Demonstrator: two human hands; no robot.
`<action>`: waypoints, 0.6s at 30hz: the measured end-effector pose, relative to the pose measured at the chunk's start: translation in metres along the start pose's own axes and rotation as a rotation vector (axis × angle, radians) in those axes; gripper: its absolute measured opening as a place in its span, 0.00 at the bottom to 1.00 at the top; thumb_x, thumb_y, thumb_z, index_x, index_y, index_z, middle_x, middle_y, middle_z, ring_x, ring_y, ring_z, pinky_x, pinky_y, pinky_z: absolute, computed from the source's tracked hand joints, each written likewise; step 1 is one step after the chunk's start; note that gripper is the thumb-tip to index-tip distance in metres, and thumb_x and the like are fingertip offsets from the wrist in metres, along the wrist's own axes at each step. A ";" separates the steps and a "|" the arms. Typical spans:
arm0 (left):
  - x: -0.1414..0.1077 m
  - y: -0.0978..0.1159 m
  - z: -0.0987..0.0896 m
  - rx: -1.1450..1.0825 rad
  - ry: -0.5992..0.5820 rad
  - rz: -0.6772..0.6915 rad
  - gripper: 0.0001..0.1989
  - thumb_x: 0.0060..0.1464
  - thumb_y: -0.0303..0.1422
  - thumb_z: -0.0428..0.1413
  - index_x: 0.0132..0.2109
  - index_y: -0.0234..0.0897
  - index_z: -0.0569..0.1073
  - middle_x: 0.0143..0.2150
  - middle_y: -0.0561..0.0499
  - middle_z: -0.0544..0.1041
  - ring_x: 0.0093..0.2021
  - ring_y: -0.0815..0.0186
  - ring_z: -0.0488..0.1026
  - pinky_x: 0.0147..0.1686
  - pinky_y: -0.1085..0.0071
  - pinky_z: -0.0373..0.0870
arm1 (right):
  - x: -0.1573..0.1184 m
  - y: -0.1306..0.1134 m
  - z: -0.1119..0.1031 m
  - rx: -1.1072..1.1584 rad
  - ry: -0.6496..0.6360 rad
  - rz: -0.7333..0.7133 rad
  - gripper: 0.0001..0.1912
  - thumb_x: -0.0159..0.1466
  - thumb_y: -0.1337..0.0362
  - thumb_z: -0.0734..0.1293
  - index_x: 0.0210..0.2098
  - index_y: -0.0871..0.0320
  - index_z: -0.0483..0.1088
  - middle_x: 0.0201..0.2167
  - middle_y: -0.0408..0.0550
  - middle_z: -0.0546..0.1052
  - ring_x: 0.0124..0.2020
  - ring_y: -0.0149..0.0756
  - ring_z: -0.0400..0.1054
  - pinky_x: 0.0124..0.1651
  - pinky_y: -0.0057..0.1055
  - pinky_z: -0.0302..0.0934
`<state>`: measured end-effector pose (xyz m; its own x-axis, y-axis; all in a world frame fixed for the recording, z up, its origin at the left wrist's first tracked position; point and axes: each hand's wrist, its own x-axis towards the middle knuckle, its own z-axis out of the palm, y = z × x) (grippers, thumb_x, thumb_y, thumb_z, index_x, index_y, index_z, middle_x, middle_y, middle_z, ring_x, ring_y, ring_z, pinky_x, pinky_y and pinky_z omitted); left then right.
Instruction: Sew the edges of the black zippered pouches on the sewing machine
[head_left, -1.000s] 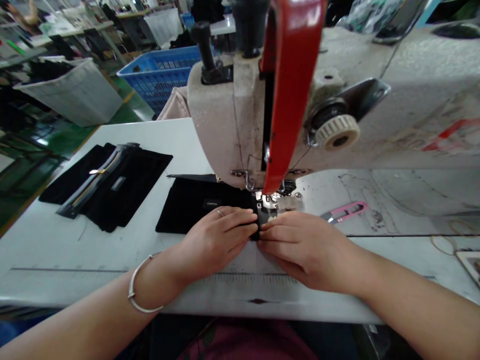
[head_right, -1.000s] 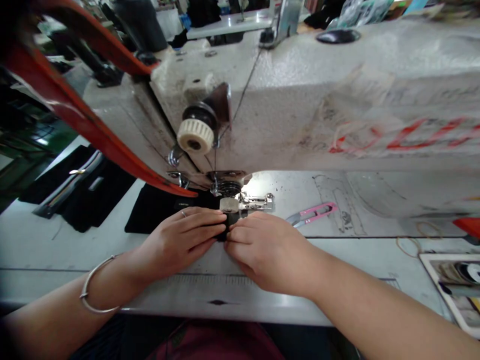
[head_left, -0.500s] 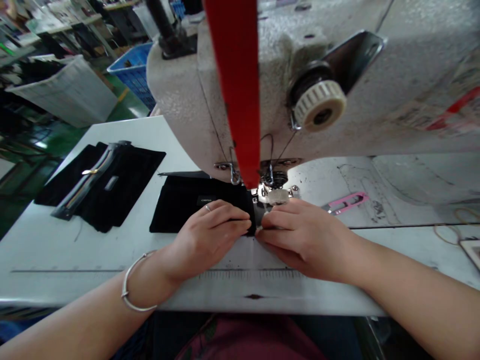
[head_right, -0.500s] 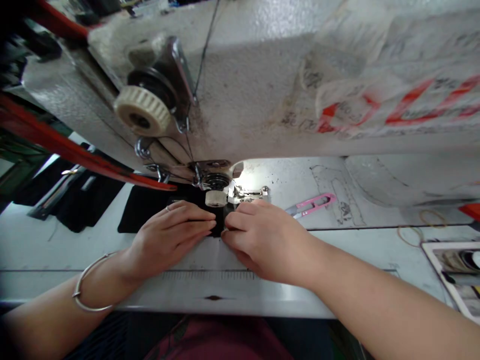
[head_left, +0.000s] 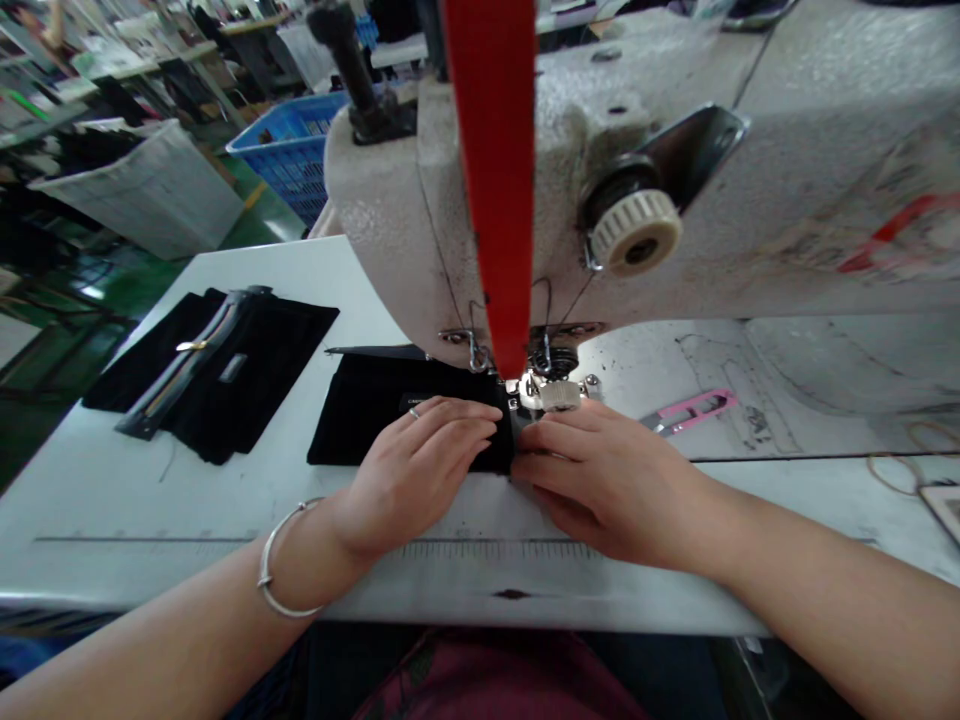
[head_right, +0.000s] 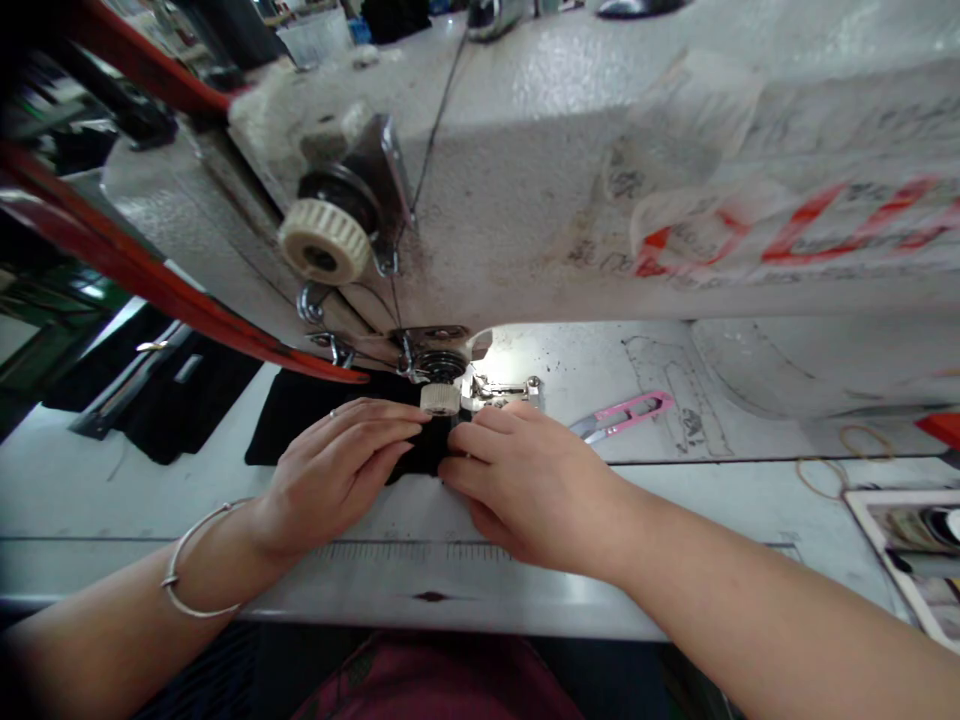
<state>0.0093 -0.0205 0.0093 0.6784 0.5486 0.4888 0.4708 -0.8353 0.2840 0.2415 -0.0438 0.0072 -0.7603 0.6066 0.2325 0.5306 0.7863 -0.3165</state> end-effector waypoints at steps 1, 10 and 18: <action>0.001 0.001 0.000 -0.003 0.020 -0.046 0.08 0.62 0.22 0.52 0.47 0.32 0.70 0.48 0.46 0.77 0.49 0.66 0.74 0.52 0.67 0.73 | 0.002 -0.001 0.002 -0.007 0.017 0.011 0.08 0.66 0.65 0.62 0.42 0.57 0.72 0.45 0.50 0.74 0.43 0.41 0.66 0.43 0.41 0.60; 0.001 0.006 0.002 -0.009 0.008 -0.229 0.10 0.65 0.24 0.47 0.51 0.34 0.67 0.48 0.48 0.78 0.47 0.67 0.77 0.49 0.70 0.76 | 0.013 -0.005 0.019 -0.273 0.109 -0.087 0.10 0.67 0.70 0.61 0.43 0.62 0.72 0.46 0.55 0.75 0.40 0.44 0.68 0.38 0.40 0.65; -0.001 -0.001 0.007 -0.035 -0.014 -0.132 0.14 0.63 0.24 0.51 0.55 0.33 0.70 0.50 0.47 0.77 0.51 0.65 0.75 0.55 0.68 0.72 | 0.012 -0.002 0.022 -0.157 0.201 -0.058 0.12 0.69 0.71 0.57 0.48 0.66 0.69 0.48 0.55 0.75 0.46 0.40 0.70 0.46 0.36 0.69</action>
<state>0.0120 -0.0202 0.0026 0.6201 0.6538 0.4336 0.5366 -0.7567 0.3735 0.2235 -0.0409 -0.0099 -0.7100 0.5585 0.4290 0.5515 0.8197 -0.1546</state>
